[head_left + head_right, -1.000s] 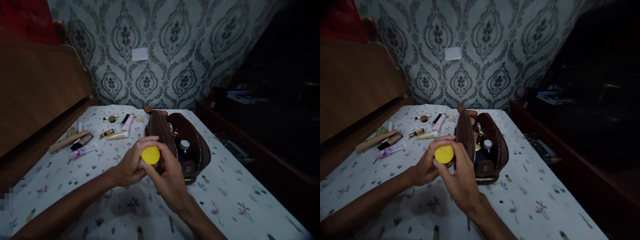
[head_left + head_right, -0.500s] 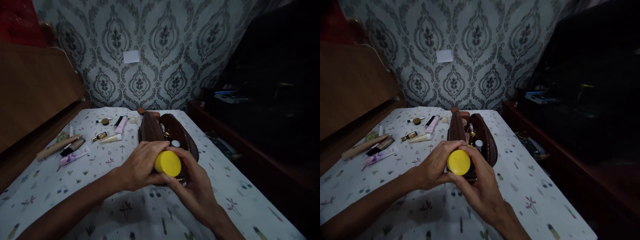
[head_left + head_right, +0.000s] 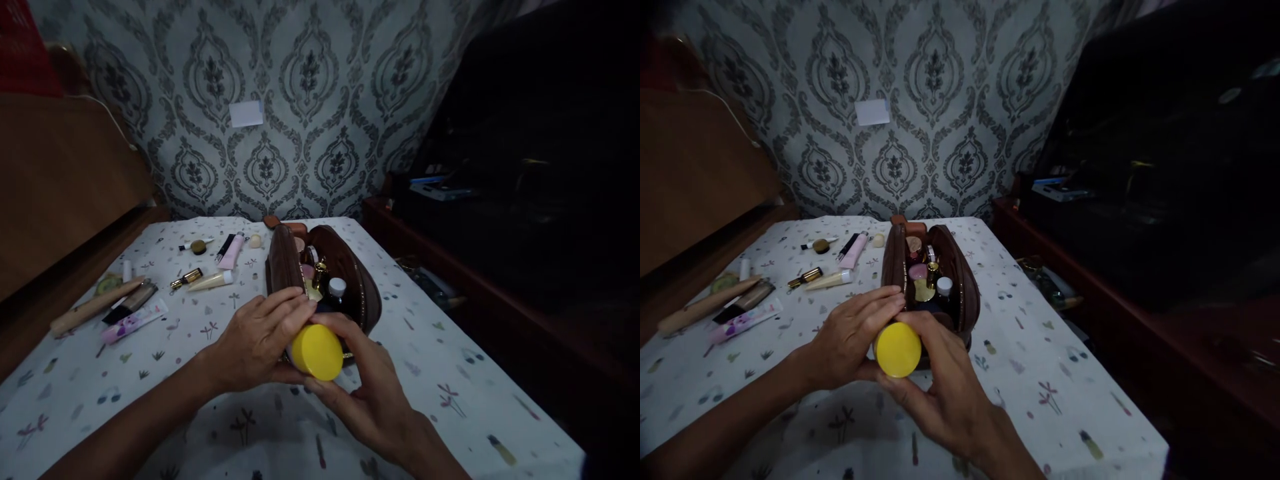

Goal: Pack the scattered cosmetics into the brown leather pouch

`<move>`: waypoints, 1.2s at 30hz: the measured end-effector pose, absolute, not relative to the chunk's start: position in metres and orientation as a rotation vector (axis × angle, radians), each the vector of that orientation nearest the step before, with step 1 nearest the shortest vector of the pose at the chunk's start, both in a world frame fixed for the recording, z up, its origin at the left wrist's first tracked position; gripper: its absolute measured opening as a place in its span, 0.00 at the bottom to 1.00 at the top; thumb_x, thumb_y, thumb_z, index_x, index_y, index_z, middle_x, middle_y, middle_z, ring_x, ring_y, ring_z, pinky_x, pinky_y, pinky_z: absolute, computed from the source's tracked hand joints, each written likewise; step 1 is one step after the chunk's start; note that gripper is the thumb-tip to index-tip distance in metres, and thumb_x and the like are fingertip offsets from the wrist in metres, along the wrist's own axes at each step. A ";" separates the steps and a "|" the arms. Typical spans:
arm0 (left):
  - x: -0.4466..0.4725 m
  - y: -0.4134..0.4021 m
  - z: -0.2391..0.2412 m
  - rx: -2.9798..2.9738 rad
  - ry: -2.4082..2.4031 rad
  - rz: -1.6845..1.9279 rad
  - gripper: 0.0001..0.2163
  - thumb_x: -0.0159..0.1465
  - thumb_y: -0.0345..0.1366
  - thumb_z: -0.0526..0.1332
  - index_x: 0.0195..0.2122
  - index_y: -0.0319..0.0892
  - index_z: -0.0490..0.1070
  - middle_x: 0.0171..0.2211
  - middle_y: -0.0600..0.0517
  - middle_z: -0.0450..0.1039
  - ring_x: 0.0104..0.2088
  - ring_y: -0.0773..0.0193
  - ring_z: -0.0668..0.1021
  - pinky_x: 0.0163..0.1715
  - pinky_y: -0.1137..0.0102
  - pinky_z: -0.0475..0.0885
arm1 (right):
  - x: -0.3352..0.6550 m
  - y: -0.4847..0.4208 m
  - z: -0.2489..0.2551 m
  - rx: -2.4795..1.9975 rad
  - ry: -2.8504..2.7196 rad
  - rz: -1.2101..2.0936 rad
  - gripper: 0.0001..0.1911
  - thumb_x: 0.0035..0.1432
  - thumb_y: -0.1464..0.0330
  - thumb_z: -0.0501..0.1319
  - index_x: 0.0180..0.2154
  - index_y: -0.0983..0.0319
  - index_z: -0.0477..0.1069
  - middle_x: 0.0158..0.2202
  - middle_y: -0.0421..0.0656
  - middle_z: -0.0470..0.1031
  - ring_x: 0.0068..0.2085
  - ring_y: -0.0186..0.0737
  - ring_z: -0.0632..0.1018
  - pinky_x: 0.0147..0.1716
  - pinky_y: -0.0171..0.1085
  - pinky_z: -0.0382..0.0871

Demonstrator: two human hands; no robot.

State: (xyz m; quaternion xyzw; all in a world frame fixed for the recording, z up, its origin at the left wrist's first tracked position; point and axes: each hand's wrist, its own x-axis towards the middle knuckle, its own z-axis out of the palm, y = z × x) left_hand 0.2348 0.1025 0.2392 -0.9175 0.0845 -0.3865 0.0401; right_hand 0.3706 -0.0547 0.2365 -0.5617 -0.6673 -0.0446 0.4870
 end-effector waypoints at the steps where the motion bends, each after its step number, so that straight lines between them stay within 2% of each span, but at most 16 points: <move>1: 0.234 0.103 0.238 -2.801 0.258 -1.180 0.33 0.71 0.58 0.42 0.65 0.34 0.55 0.51 0.37 0.77 0.58 0.50 0.76 0.50 0.59 0.76 | 0.371 -0.056 0.234 -1.378 -1.633 -0.118 0.22 0.67 0.56 0.57 0.58 0.58 0.59 0.50 0.49 0.76 0.49 0.46 0.79 0.47 0.44 0.78; 5: 0.229 0.104 0.236 -2.769 0.257 -1.108 0.32 0.71 0.58 0.44 0.61 0.34 0.62 0.52 0.36 0.76 0.59 0.48 0.75 0.53 0.56 0.75 | 0.374 -0.061 0.227 -1.406 -1.673 -0.125 0.24 0.65 0.58 0.60 0.59 0.58 0.59 0.50 0.50 0.76 0.52 0.50 0.78 0.51 0.51 0.76; 10: 0.223 0.105 0.237 -2.730 0.254 -1.057 0.31 0.70 0.58 0.47 0.59 0.33 0.65 0.53 0.36 0.75 0.59 0.47 0.74 0.51 0.56 0.77 | 0.377 -0.064 0.225 -1.401 -1.701 -0.137 0.25 0.65 0.59 0.60 0.60 0.58 0.59 0.51 0.52 0.76 0.53 0.52 0.78 0.52 0.54 0.75; 15: 0.220 0.107 0.238 -2.724 0.254 -1.019 0.30 0.70 0.56 0.50 0.59 0.34 0.66 0.52 0.37 0.75 0.59 0.47 0.75 0.52 0.55 0.78 | 0.377 -0.066 0.227 -1.427 -1.682 -0.145 0.24 0.66 0.57 0.59 0.58 0.58 0.60 0.49 0.51 0.77 0.51 0.50 0.79 0.49 0.49 0.77; 21: 0.221 0.107 0.238 -2.690 0.267 -1.033 0.25 0.71 0.51 0.54 0.57 0.33 0.67 0.52 0.37 0.75 0.59 0.47 0.75 0.53 0.56 0.78 | 0.382 -0.070 0.234 -1.376 -1.450 0.046 0.19 0.66 0.59 0.60 0.56 0.56 0.62 0.49 0.48 0.76 0.47 0.44 0.80 0.43 0.38 0.77; 29: 0.220 0.108 0.235 -2.747 0.281 -1.044 0.22 0.70 0.43 0.59 0.59 0.33 0.67 0.52 0.37 0.75 0.61 0.46 0.73 0.56 0.54 0.77 | 0.399 -0.062 0.264 -1.421 -1.054 -0.006 0.18 0.65 0.53 0.59 0.47 0.58 0.69 0.41 0.45 0.76 0.39 0.43 0.78 0.37 0.40 0.75; 36: 0.220 0.107 0.235 -2.762 0.276 -1.055 0.22 0.71 0.41 0.58 0.61 0.34 0.65 0.53 0.38 0.74 0.62 0.48 0.71 0.57 0.55 0.76 | 0.414 -0.047 0.287 -1.493 -1.014 -0.024 0.16 0.63 0.54 0.61 0.45 0.57 0.70 0.40 0.44 0.77 0.37 0.42 0.79 0.35 0.40 0.75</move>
